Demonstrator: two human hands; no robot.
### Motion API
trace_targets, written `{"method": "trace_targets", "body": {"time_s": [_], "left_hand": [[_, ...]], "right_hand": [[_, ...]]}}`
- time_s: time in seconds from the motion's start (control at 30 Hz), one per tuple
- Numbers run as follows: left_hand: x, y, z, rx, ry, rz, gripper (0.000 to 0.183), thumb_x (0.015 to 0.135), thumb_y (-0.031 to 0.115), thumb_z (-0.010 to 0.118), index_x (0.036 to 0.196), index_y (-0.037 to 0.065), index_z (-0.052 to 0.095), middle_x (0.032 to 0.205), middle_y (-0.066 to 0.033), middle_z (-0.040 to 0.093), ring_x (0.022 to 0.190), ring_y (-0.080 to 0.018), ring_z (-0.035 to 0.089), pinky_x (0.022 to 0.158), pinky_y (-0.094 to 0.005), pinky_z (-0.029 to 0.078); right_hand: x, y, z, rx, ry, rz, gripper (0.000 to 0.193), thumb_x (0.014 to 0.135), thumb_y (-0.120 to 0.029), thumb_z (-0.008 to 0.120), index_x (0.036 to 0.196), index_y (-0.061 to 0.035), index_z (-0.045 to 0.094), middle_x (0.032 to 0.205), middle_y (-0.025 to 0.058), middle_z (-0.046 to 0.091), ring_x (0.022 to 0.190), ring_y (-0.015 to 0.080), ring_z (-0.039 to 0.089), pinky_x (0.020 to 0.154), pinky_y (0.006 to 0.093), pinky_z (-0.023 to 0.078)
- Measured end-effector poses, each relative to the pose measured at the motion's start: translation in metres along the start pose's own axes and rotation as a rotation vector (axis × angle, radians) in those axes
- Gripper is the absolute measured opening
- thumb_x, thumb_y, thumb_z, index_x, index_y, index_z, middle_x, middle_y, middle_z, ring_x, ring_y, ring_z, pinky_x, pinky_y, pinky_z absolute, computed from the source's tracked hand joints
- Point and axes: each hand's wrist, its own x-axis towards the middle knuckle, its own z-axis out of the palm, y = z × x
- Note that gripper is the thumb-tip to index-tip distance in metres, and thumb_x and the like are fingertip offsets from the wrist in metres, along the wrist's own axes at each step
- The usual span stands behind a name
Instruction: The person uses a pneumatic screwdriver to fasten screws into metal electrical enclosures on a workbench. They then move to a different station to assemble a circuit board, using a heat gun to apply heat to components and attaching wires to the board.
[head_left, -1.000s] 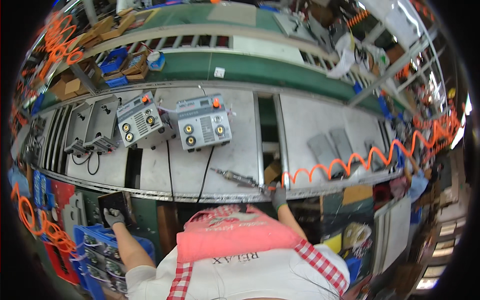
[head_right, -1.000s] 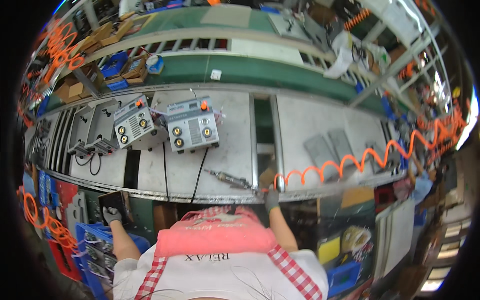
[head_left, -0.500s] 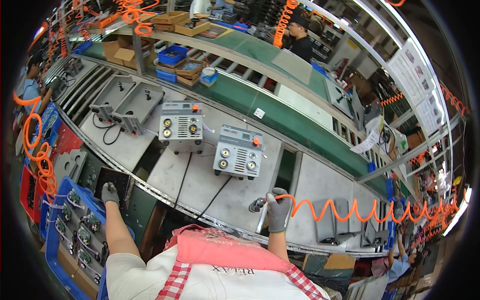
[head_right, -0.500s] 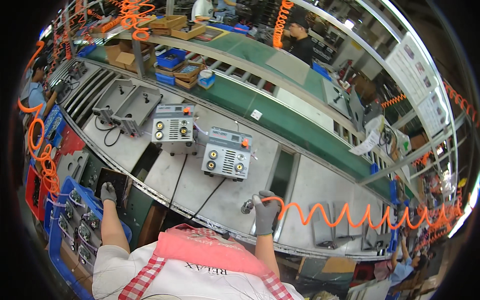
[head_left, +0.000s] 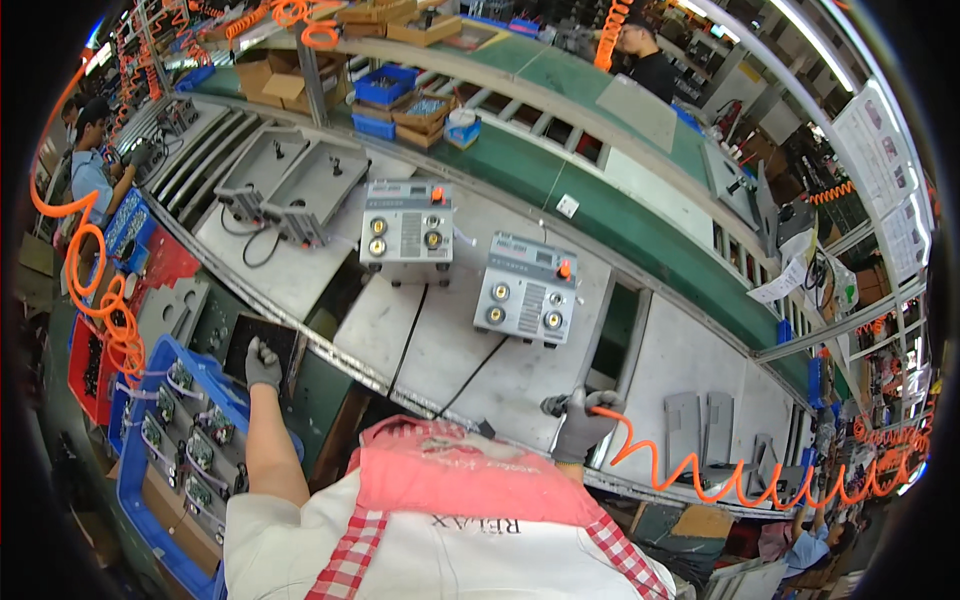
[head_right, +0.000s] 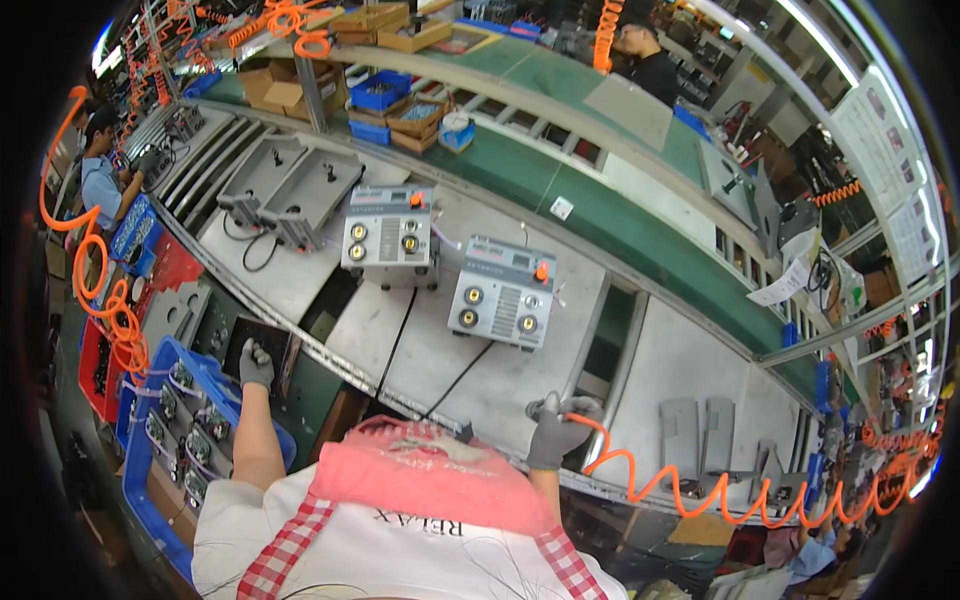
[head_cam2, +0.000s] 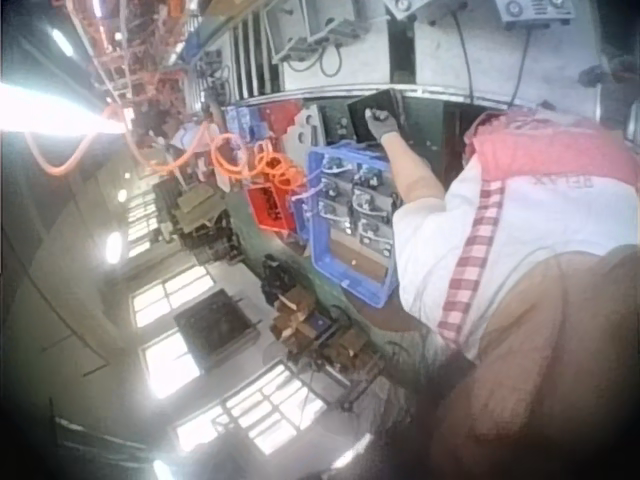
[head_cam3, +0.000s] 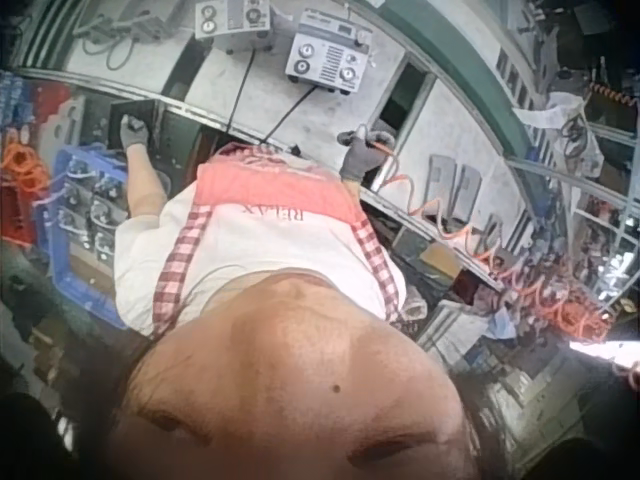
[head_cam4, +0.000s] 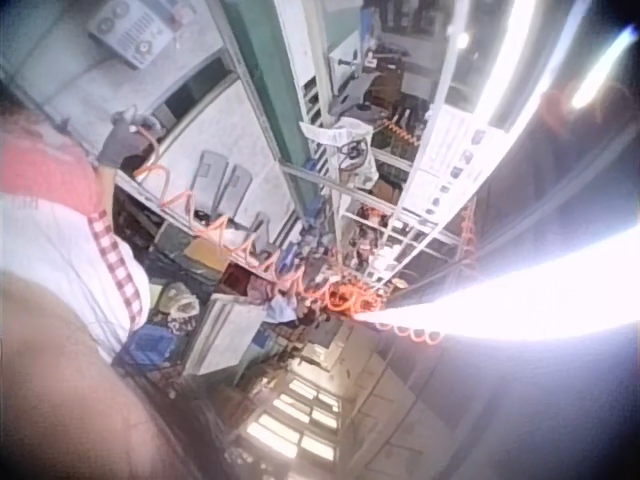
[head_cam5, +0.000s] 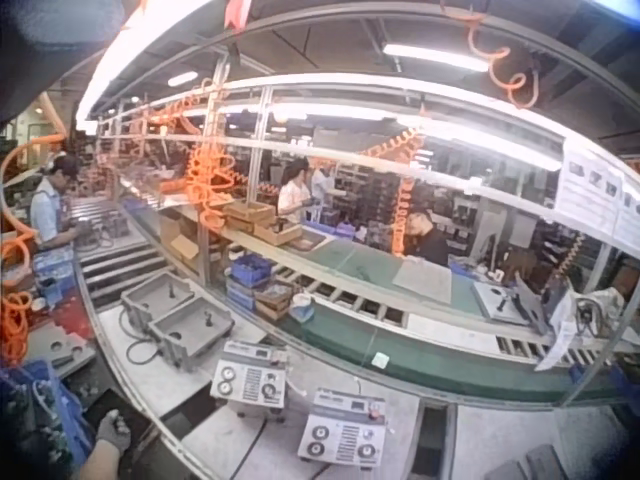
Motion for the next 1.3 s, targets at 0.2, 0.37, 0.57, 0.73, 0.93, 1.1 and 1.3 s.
{"method": "trace_targets", "body": {"time_s": [0.2, 0.37, 0.57, 0.73, 0.93, 1.1, 1.3], "left_hand": [[0.01, 0.0, -0.011, -0.019, 0.037, 0.049, 0.016, 0.091, 0.014, 0.055, 0.099, 0.0, 0.057, 0.086, -0.0079, 0.062, 0.063, -0.0137, 0.057, 0.049, -0.0203, 0.047], [-0.002, 0.004, 0.005, -0.129, 0.036, -0.016, 0.025, 0.094, 0.016, 0.05, 0.11, -0.003, 0.053, 0.1, -0.0119, 0.063, 0.076, -0.0179, 0.063, 0.059, -0.0224, 0.055], [-0.045, -0.01, 0.049, 0.098, -0.072, -0.048, 0.025, 0.096, 0.025, 0.046, 0.107, 0.004, 0.052, 0.088, -0.0039, 0.058, 0.066, -0.0108, 0.055, 0.051, -0.0192, 0.048], [-0.095, -0.039, 0.122, 0.156, -0.153, -0.196, 0.022, 0.095, 0.025, 0.05, 0.103, 0.005, 0.052, 0.075, 0.0009, 0.049, 0.056, -0.0073, 0.044, 0.048, -0.0186, 0.042], [-0.131, -0.071, 0.161, 0.233, -0.407, -0.318, 0.027, 0.09, 0.011, 0.057, 0.112, -0.002, 0.049, 0.088, -0.0053, 0.052, 0.069, -0.0089, 0.05, 0.056, -0.0192, 0.045], [-0.181, -0.084, 0.186, 0.323, -0.487, -0.396, 0.025, 0.087, 0.013, 0.062, 0.108, 0.001, 0.053, 0.087, -0.0034, 0.054, 0.069, -0.0084, 0.051, 0.057, -0.0193, 0.044], [-0.245, -0.111, 0.211, 0.55, -0.522, -0.623, 0.025, 0.091, 0.034, 0.056, 0.09, 0.009, 0.052, 0.071, 0.0018, 0.048, 0.056, -0.0062, 0.044, 0.046, -0.0168, 0.037]], "right_hand": [[-0.004, 0.038, -0.037, -0.153, 0.133, -0.105, 0.019, 0.078, 0.003, 0.054, 0.095, -0.0036, 0.047, 0.081, 0.0031, 0.045, 0.072, 0.0098, 0.044, 0.064, 0.0236, 0.04], [-0.007, 0.034, -0.042, -0.112, -0.025, -0.003, 0.017, 0.094, -0.015, 0.044, 0.103, -0.0017, 0.049, 0.08, 0.0082, 0.055, 0.067, 0.0124, 0.052, 0.06, 0.0265, 0.044], [0.001, 0.046, -0.035, -0.01, -0.24, 0.036, 0.017, 0.093, -0.018, 0.049, 0.095, -0.0017, 0.049, 0.069, 0.0061, 0.054, 0.056, 0.0122, 0.051, 0.05, 0.0249, 0.042], [-0.02, 0.125, -0.057, -0.362, -0.173, -0.028, 0.026, 0.071, -0.004, 0.069, 0.092, -0.0035, 0.053, 0.075, 0.0035, 0.05, 0.064, 0.0119, 0.049, 0.061, 0.0261, 0.042], [-0.038, 0.159, -0.049, -0.358, -0.133, -0.064, 0.033, 0.071, -0.006, 0.068, 0.1, -0.0037, 0.053, 0.09, 0.0073, 0.053, 0.074, 0.0152, 0.053, 0.068, 0.0298, 0.044], [-0.013, 0.188, -0.044, 0.957, -0.069, 0.509, 0.012, 0.082, 0.0, 0.051, 0.093, -0.0045, 0.055, 0.077, 0.0049, 0.051, 0.065, 0.0108, 0.049, 0.057, 0.0239, 0.043], [0.02, 0.154, -0.046, 0.397, -0.004, 0.491, 0.043, 0.067, 0.003, 0.055, 0.108, -0.0075, 0.047, 0.065, 0.0102, 0.054, 0.039, 0.0151, 0.043, 0.034, 0.0292, 0.039]]}}
